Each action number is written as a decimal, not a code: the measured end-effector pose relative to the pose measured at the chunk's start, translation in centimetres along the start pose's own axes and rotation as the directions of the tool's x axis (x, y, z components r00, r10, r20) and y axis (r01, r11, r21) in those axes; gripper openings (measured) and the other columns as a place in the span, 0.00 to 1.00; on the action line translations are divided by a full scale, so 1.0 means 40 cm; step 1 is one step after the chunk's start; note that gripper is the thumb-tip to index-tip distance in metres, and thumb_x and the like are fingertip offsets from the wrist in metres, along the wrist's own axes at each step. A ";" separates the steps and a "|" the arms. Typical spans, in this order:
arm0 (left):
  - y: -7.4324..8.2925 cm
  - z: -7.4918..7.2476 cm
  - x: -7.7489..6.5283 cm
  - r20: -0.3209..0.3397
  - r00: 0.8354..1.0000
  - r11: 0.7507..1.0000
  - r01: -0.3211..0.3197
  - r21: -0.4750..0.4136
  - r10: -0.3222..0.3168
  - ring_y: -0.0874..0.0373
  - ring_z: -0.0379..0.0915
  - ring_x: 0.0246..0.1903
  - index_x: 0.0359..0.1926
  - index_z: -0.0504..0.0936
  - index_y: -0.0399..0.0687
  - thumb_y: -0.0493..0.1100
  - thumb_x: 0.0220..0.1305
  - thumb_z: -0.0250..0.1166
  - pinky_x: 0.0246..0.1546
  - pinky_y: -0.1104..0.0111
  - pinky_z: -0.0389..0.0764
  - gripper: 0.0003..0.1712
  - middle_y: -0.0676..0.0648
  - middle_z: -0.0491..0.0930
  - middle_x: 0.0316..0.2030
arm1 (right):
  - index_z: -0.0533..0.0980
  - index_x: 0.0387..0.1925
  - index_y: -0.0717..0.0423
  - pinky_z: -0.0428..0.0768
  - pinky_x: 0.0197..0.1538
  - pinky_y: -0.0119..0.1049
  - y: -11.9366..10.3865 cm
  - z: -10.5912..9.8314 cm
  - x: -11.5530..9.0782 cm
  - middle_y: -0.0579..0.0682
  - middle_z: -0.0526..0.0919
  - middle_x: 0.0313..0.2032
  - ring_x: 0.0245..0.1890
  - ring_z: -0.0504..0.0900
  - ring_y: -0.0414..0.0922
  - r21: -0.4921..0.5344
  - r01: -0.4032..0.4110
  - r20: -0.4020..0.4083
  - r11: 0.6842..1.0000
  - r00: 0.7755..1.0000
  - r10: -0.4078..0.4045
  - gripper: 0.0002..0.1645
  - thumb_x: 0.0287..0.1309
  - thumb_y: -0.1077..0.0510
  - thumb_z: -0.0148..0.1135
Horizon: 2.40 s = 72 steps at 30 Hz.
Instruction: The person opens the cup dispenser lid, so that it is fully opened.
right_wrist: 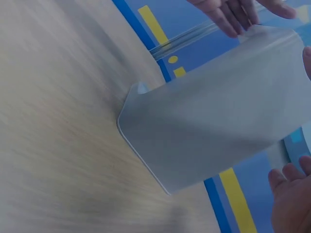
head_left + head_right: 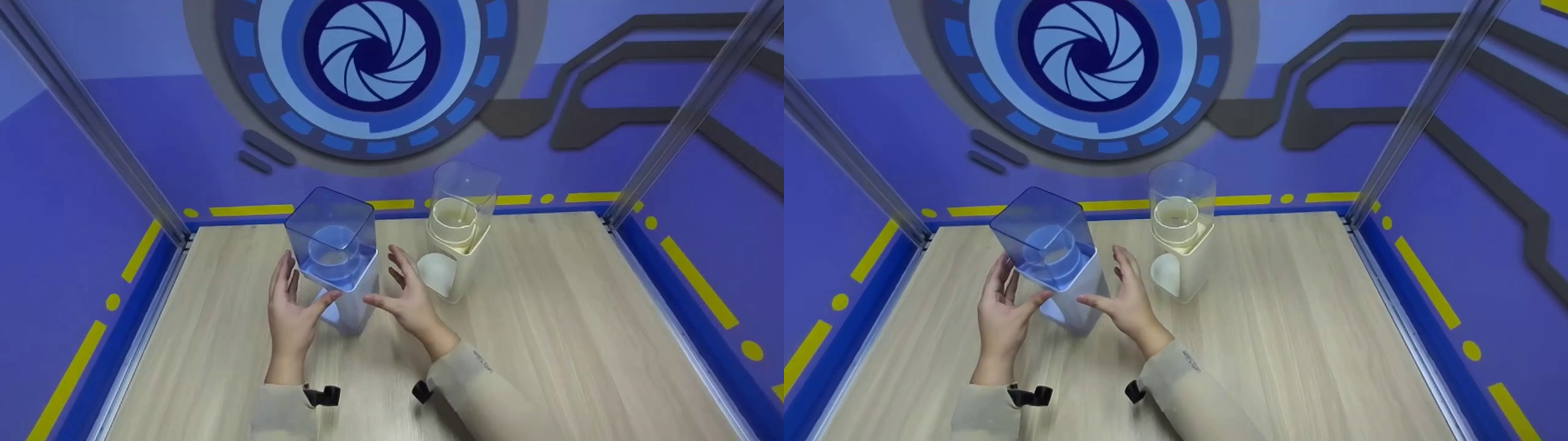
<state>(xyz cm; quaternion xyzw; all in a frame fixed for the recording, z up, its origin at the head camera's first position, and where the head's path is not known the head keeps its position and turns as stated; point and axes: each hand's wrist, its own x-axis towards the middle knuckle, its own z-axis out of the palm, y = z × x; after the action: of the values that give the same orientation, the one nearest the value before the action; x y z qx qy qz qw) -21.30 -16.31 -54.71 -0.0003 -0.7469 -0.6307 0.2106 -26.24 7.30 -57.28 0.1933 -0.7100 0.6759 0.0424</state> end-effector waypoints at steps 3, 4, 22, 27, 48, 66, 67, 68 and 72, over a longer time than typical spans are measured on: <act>0.005 0.007 0.009 0.000 1.000 1.000 0.023 0.003 -0.023 0.40 0.55 0.90 0.90 0.58 0.44 0.38 0.60 0.87 0.86 0.69 0.63 0.66 0.39 0.57 0.90 | 0.54 0.89 0.66 0.63 0.90 0.62 -0.001 0.010 0.015 0.67 0.58 0.88 0.88 0.61 0.64 -0.041 0.005 0.022 0.999 1.000 -0.004 0.74 0.55 0.47 0.91; 0.006 0.009 0.012 -0.004 1.000 1.000 0.031 0.000 -0.031 0.40 0.57 0.89 0.90 0.59 0.43 0.38 0.59 0.87 0.85 0.69 0.64 0.65 0.39 0.58 0.90 | 0.55 0.88 0.67 0.64 0.90 0.63 0.000 0.013 0.019 0.67 0.59 0.87 0.87 0.62 0.65 -0.038 0.019 0.019 0.999 1.000 -0.018 0.73 0.56 0.46 0.90; 0.007 -0.004 0.021 0.020 0.999 0.999 0.047 0.017 -0.047 0.38 0.63 0.86 0.87 0.64 0.36 0.38 0.63 0.85 0.82 0.67 0.68 0.57 0.34 0.64 0.87 | 0.68 0.80 0.73 0.71 0.86 0.54 -0.005 0.062 0.029 0.72 0.73 0.80 0.82 0.72 0.67 0.020 0.009 -0.083 1.000 0.997 -0.007 0.40 0.78 0.59 0.70; 0.008 -0.028 0.045 0.108 0.991 0.997 0.083 -0.003 -0.082 0.37 0.63 0.86 0.87 0.64 0.36 0.36 0.63 0.85 0.80 0.67 0.71 0.57 0.35 0.62 0.87 | 0.70 0.78 0.71 0.72 0.86 0.56 -0.014 0.075 0.012 0.70 0.78 0.76 0.80 0.76 0.65 -0.008 0.016 -0.123 1.000 0.992 -0.016 0.37 0.77 0.60 0.71; -0.016 -0.157 0.194 0.516 0.851 0.988 0.145 -0.060 -0.094 0.39 0.63 0.86 0.86 0.65 0.37 0.29 0.61 0.83 0.76 0.73 0.77 0.56 0.37 0.68 0.85 | 0.74 0.65 0.62 0.82 0.73 0.55 -0.075 0.144 -0.061 0.58 0.83 0.62 0.65 0.81 0.54 -0.121 -0.033 -0.236 0.992 0.972 0.003 0.33 0.68 0.55 0.81; 0.065 -0.053 -0.039 -0.056 0.995 0.989 -0.093 -0.116 0.087 0.59 0.66 0.74 0.84 0.67 0.38 0.33 0.58 0.79 0.80 0.74 0.71 0.54 0.41 0.67 0.80 | 0.69 0.77 0.76 0.78 0.83 0.51 -0.104 -0.050 0.136 0.73 0.77 0.75 0.78 0.79 0.59 0.213 -0.070 0.084 0.975 0.995 0.054 0.29 0.87 0.61 0.50; 0.069 -0.042 -0.048 -0.091 0.991 0.990 -0.107 -0.089 0.098 0.59 0.66 0.73 0.83 0.68 0.38 0.35 0.57 0.80 0.79 0.73 0.72 0.53 0.40 0.68 0.79 | 0.69 0.79 0.75 0.76 0.84 0.52 -0.105 -0.046 0.149 0.72 0.76 0.77 0.80 0.77 0.59 0.238 -0.087 0.105 0.967 0.992 0.064 0.30 0.87 0.60 0.48; 0.072 -0.030 -0.056 -0.122 0.987 0.991 -0.116 -0.062 0.108 0.58 0.67 0.73 0.82 0.69 0.38 0.37 0.57 0.80 0.79 0.73 0.72 0.53 0.40 0.69 0.78 | 0.68 0.79 0.75 0.75 0.86 0.54 -0.105 -0.041 0.162 0.72 0.75 0.78 0.81 0.75 0.59 0.263 -0.103 0.122 0.959 0.990 0.072 0.31 0.87 0.60 0.47; 0.073 0.015 -0.083 -0.191 0.972 0.990 -0.139 0.006 0.137 0.53 0.68 0.71 0.79 0.72 0.38 0.43 0.52 0.82 0.75 0.72 0.75 0.53 0.38 0.72 0.75 | 0.68 0.81 0.72 0.69 0.89 0.55 -0.111 -0.021 0.195 0.68 0.72 0.82 0.85 0.70 0.60 0.310 -0.158 0.159 0.937 0.981 0.113 0.32 0.87 0.59 0.46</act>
<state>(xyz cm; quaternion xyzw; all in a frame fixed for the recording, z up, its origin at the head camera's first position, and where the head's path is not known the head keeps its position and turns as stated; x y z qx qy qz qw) -17.70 -14.26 -53.08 0.0076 -0.7189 -0.6146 0.3247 -32.14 6.37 -50.53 0.1947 -0.6034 0.7685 -0.0861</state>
